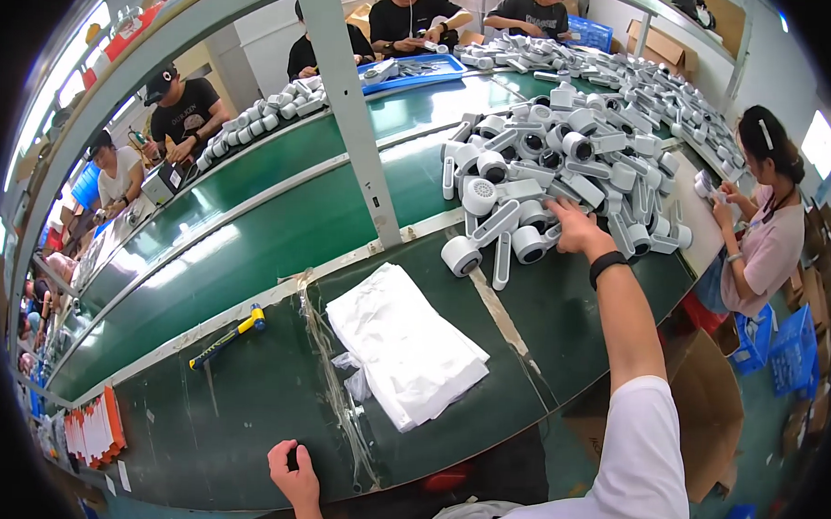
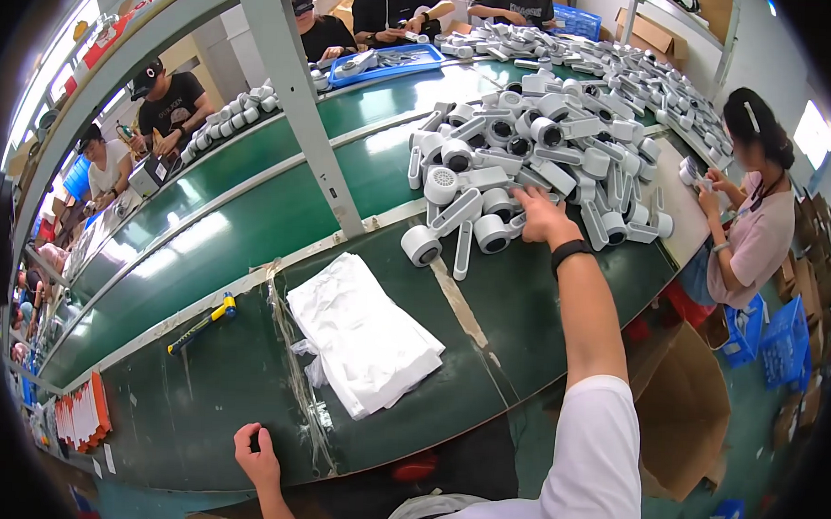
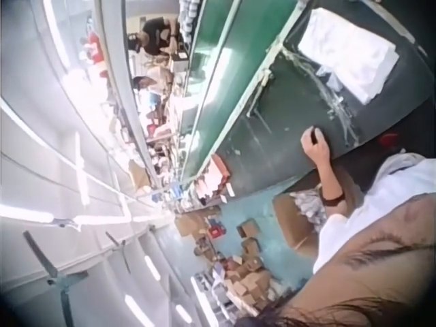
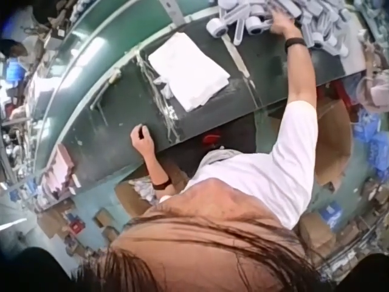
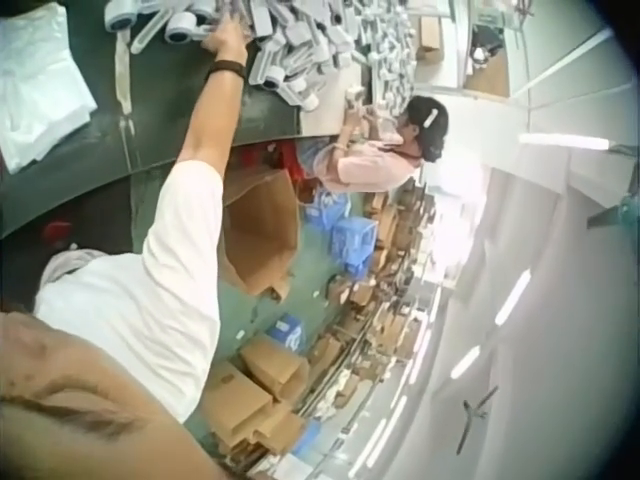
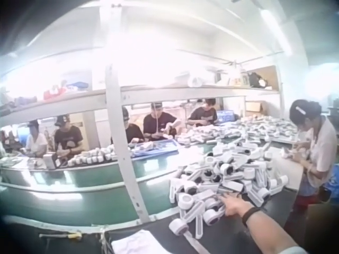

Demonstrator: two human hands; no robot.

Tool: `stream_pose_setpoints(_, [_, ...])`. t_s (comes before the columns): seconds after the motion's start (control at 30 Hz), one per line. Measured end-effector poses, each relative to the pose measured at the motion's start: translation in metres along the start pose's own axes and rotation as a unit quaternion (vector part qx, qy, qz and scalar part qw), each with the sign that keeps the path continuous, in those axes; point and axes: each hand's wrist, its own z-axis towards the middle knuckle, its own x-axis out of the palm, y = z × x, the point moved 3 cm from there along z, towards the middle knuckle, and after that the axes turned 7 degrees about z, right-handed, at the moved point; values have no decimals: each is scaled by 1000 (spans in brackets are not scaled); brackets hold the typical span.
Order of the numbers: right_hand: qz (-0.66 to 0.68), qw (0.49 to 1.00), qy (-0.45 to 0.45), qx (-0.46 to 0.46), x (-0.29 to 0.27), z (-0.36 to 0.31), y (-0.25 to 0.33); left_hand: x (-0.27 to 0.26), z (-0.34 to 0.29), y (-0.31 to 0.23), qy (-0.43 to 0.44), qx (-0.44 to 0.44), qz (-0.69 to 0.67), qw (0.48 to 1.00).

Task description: The person packages handheld fans by picking them up from a pile, sliding each into a plastic bag, and placing the bagged fans into a cardboard box.

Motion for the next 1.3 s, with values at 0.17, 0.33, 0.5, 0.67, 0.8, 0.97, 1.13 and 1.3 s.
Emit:
stream_pose_setpoints(0.17, [58, 997, -30, -40, 9, 20, -29, 8, 0, 0, 4, -24, -16, 1000])
stream_pose_setpoints(0.33, [4, 1000, -2, 9, -3, -4, 4, 0, -1, 1, -1, -23, -21, 1000])
stream_pose_setpoints(0.5, [-9, 1000, -5, -15, 4, -7, 1, 2, -1, 6, -5, -27, -28, 999])
stream_pose_setpoints(0.67, [15, 999, 33, -30, 0, -10, -3, 4, -1, 7, -6, -31, -29, 999])
stream_pose_setpoints(0.8, [-2, 999, 43, -31, 8, -27, 2, 4, -1, 11, -4, -41, -42, 998])
stream_pose_setpoints(0.97, [8, 997, 42, -72, 20, -70, 13, 2, -2, 11, -8, -32, -41, 999])
stream_pose_setpoints(1.13, [-2, 996, 57, -72, 27, -103, 19, 2, 0, 5, -7, -29, -40, 999])
stream_pose_setpoints(1.3, [-18, 991, 65, -117, 27, -127, 26, 3, -1, 8, -4, -32, -47, 998])
